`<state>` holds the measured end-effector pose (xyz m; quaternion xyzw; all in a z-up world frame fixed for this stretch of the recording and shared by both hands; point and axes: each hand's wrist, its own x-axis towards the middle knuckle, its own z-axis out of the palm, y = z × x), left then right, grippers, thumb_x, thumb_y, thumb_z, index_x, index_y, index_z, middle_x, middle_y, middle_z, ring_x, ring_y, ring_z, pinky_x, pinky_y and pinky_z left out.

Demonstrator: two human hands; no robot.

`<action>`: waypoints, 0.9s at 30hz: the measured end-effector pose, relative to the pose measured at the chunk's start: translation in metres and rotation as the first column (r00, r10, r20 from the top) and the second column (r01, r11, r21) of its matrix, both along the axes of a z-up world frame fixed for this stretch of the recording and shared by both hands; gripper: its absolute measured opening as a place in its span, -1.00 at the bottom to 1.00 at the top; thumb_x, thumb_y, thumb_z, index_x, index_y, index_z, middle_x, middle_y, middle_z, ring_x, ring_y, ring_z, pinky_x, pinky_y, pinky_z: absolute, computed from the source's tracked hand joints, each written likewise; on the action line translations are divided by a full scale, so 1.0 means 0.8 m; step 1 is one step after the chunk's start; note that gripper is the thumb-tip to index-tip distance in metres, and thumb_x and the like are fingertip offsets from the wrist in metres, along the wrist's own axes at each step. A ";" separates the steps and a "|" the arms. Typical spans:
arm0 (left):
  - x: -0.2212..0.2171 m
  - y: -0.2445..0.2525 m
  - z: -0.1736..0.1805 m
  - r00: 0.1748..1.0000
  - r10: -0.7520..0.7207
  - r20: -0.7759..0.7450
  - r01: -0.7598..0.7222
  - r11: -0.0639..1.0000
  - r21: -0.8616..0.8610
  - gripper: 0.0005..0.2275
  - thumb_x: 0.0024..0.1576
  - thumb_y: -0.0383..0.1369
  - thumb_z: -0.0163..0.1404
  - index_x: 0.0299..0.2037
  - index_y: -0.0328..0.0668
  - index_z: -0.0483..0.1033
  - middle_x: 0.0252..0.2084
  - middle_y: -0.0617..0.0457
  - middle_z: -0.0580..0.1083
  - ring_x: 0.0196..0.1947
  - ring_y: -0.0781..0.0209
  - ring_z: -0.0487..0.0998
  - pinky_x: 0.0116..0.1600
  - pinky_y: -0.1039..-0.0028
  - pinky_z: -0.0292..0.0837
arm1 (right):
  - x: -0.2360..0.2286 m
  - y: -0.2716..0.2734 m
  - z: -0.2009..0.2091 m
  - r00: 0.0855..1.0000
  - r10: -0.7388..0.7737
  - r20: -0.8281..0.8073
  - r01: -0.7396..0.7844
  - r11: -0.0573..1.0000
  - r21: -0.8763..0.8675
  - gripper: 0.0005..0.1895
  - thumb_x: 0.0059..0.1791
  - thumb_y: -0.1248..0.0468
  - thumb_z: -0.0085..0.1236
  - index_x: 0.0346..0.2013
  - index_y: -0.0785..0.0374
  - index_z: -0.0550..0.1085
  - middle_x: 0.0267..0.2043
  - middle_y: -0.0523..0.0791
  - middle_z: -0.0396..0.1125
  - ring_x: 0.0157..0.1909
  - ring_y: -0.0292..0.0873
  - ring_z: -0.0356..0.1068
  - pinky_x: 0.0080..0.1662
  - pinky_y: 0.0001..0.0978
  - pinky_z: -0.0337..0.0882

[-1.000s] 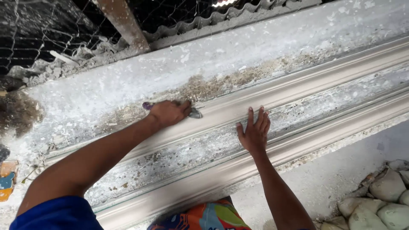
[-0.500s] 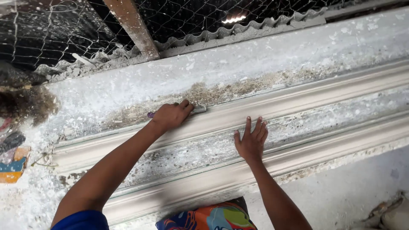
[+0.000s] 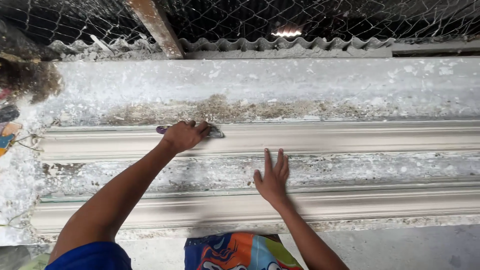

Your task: Trimming and cleaning excess material from decorative plaster moldings using a putty knife.

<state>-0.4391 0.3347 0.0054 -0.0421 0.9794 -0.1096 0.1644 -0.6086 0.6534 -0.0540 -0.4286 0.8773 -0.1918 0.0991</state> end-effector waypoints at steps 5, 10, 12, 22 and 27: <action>0.001 0.001 0.000 0.999 -0.010 0.032 0.010 1.000 -0.008 -0.66 0.24 -0.44 -0.19 0.22 0.03 0.35 0.19 0.09 0.32 -0.05 -0.03 0.59 -0.21 0.20 0.64 | -0.115 0.051 0.018 0.976 -0.072 -0.208 0.069 0.997 -0.021 -0.22 -0.06 0.10 0.11 0.47 0.08 0.20 0.50 0.26 -0.10 0.47 0.49 -0.12 0.24 0.44 0.05; 0.012 -0.027 0.029 0.994 -0.103 0.047 0.101 0.993 0.059 -0.68 0.25 -0.41 -0.23 0.21 -0.03 0.33 0.21 0.03 0.32 -0.04 -0.10 0.60 -0.18 0.17 0.66 | -0.170 0.095 0.016 0.904 -0.211 -0.371 0.224 0.975 -0.010 -0.28 0.02 0.12 0.00 0.48 0.15 0.16 0.49 0.27 -0.09 0.48 0.49 -0.11 0.26 0.40 0.13; 0.020 -0.039 0.031 0.983 -0.185 -0.003 0.185 0.983 0.019 -0.73 0.25 -0.36 -0.20 0.15 -0.03 0.34 0.16 0.04 0.32 -0.07 -0.07 0.61 -0.19 0.20 0.67 | -0.167 0.087 0.009 0.919 -0.243 -0.309 0.272 0.961 0.054 -0.21 0.04 0.02 -0.04 0.50 0.25 0.05 0.52 0.28 -0.16 0.52 0.41 -0.13 0.32 0.39 0.02; -0.025 -0.054 -0.010 0.954 -0.297 -0.041 0.299 0.937 0.179 -0.77 0.28 -0.37 -0.27 0.08 -0.07 0.36 0.10 0.03 0.33 -0.11 -0.16 0.62 -0.22 0.13 0.67 | -0.168 0.086 0.014 0.916 -0.235 -0.326 0.284 0.952 0.112 -0.18 0.06 -0.02 -0.09 0.52 0.26 -0.04 0.52 0.26 -0.22 0.54 0.33 -0.21 0.36 0.34 -0.04; -0.044 -0.017 0.045 0.953 -0.268 -0.142 0.292 0.938 0.187 -0.73 0.28 -0.24 -0.21 0.11 -0.10 0.36 0.11 0.00 0.34 -0.14 -0.13 0.64 -0.24 0.12 0.68 | -0.166 0.081 0.022 0.933 -0.261 -0.246 0.309 0.934 0.179 -0.17 0.08 -0.05 -0.14 0.53 0.24 -0.10 0.55 0.23 -0.31 0.56 0.31 -0.29 0.40 0.32 -0.16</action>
